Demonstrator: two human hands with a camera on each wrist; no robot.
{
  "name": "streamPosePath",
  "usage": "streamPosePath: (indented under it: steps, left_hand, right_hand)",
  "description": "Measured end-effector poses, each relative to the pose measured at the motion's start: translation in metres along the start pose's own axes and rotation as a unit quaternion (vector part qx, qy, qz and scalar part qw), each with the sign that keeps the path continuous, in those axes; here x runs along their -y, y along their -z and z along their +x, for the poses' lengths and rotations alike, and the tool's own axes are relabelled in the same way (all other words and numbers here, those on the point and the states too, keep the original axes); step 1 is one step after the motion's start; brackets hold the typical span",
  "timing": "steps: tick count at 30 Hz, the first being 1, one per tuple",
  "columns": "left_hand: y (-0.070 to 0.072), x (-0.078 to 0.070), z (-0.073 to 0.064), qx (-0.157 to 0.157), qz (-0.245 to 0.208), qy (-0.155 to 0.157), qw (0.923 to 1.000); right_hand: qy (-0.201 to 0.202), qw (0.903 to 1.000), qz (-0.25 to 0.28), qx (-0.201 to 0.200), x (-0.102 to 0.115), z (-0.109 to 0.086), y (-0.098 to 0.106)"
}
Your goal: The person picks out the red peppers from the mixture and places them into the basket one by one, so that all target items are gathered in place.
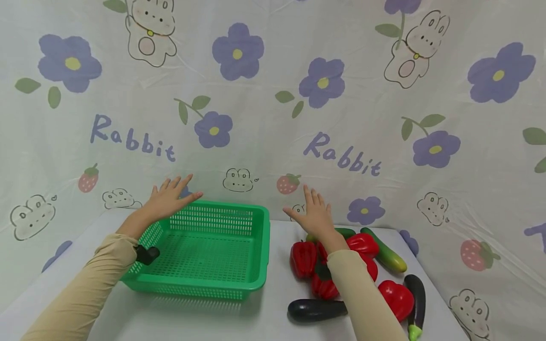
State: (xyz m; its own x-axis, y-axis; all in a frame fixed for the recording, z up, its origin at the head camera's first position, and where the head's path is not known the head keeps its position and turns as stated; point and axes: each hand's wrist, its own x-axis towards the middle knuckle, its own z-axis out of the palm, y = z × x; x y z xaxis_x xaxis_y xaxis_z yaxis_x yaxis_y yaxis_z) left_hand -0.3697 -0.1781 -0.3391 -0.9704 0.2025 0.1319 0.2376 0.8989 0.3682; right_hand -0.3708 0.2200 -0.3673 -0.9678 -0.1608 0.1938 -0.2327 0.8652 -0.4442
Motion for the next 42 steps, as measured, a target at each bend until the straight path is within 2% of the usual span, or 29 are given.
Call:
streamPosePath:
  steps: [4,9,13,19,23,27,34,42]
  left_hand:
    - [0.002,0.002,-0.003,-0.006,-0.019,-0.004,0.9998]
    - [0.003,0.007,-0.006,-0.016,-0.031,-0.019,0.9992]
    - [0.003,0.011,-0.008,-0.032,-0.044,-0.038,0.9978]
    - [0.006,0.013,-0.014,-0.016,-0.132,-0.039,0.9903]
    - [0.01,0.011,-0.02,-0.005,-0.17,-0.037,0.9847]
    - [0.014,0.012,-0.026,-0.006,-0.186,-0.031,0.982]
    - [0.017,0.017,-0.033,-0.033,-0.212,-0.033,0.9762]
    - [0.021,0.023,-0.046,-0.047,-0.264,-0.018,0.9632]
  right_hand:
    - [0.0,0.999,0.044,-0.01,0.0,-0.003,0.0]
    - [-0.011,0.9933,0.114,-0.013,0.0,-0.008,0.001]
    - [-0.015,0.9896,0.143,-0.011,-0.002,-0.012,0.0]
    - [-0.02,0.984,0.176,-0.014,-0.004,-0.023,-0.002]
    - [-0.031,0.9815,0.188,-0.018,-0.008,-0.028,-0.003]
    - [-0.035,0.9807,0.191,-0.023,-0.014,-0.034,-0.004]
    - [-0.039,0.9763,0.211,-0.031,-0.024,-0.043,-0.004]
    - [-0.022,0.9752,0.214,-0.053,-0.034,-0.05,-0.003]
